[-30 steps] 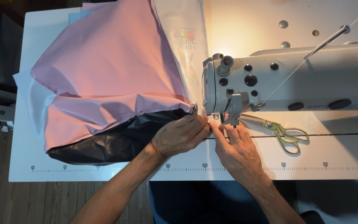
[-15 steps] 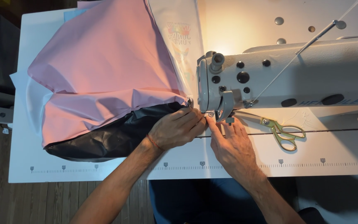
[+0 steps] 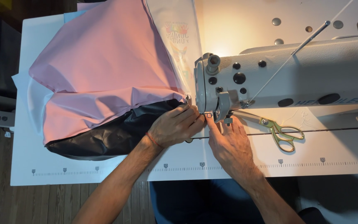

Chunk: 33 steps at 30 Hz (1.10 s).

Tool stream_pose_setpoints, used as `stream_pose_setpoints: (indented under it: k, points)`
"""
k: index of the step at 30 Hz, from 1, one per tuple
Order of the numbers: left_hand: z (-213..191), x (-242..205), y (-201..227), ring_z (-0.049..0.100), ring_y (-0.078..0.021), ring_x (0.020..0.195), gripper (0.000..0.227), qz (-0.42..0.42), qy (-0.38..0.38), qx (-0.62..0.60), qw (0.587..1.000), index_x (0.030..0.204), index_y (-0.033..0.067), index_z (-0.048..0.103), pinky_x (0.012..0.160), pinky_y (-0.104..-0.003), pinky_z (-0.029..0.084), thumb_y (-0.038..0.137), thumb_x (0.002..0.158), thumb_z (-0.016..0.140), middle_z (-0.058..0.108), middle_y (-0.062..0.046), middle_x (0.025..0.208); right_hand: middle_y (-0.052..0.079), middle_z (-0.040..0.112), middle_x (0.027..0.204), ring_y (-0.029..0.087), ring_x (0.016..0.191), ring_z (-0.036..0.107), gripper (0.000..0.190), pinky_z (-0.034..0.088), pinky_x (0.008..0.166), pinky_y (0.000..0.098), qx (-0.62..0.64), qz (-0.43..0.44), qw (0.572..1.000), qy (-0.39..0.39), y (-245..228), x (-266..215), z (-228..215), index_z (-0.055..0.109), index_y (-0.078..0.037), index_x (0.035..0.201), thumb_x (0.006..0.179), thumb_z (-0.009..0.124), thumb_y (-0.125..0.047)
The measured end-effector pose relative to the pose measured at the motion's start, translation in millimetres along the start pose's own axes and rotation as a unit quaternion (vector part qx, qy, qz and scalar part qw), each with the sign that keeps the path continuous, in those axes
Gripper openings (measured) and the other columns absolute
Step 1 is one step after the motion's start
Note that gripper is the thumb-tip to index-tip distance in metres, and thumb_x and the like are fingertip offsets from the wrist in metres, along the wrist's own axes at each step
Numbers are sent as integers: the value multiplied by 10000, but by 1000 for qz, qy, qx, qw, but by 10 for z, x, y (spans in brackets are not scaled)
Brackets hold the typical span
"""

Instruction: Sewing together pieces of synthetic material using an industrial sewing machine.

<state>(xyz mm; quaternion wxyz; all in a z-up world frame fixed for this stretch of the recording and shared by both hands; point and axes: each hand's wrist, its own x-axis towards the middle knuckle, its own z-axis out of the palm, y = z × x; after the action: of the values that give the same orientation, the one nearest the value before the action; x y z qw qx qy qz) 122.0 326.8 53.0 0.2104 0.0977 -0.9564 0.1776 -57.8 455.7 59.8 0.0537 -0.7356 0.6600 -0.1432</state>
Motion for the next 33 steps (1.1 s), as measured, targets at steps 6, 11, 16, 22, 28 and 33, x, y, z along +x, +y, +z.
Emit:
stream_pose_setpoints:
  k: [6,11,16,22,28,33]
  points:
    - [2,27,-30,641,-110,1056,82,-2,20,-8,1000,1052,146,652,1016,-282,431,223,1026,636,670,28,982,216,577,1214,439,1204,513,584,370,1100,531,-6,1,1000,25,-29,14,7,487,23,1444,918,631,-186]
    - [-16,35,-40,647,-114,1060,79,1,20,-7,1000,1032,144,643,1031,-286,446,221,1026,627,674,26,979,219,572,1211,433,1195,512,593,355,1115,547,-12,9,1000,-6,8,-3,83,472,26,1453,924,630,-192]
    - [-42,46,-52,647,-118,1070,79,-3,18,-26,999,1063,147,664,1038,-293,447,204,1019,631,671,38,975,219,574,1196,445,1195,504,609,353,1104,546,-13,13,1000,-5,-15,6,58,466,23,1458,918,633,-203]
    - [-56,79,-84,651,-121,1086,98,13,23,-29,999,1076,139,685,1108,-319,440,177,995,646,670,41,964,223,555,1232,427,1217,502,580,384,1073,519,23,16,999,26,-35,-29,-33,498,40,1431,918,648,-185]
    - [-103,119,-127,640,-120,1072,108,17,34,-8,999,1043,142,689,1053,-305,451,183,952,646,671,39,938,165,543,1269,347,1258,541,515,507,988,437,168,33,984,56,-2,-341,-218,576,10,1378,899,707,-126]
    - [2,107,-127,628,-129,1021,153,21,31,0,999,865,152,641,1021,-305,445,196,1008,674,619,38,851,139,522,1284,310,1357,533,463,526,1056,425,162,84,971,151,251,-685,-395,617,-51,1351,899,712,-91]
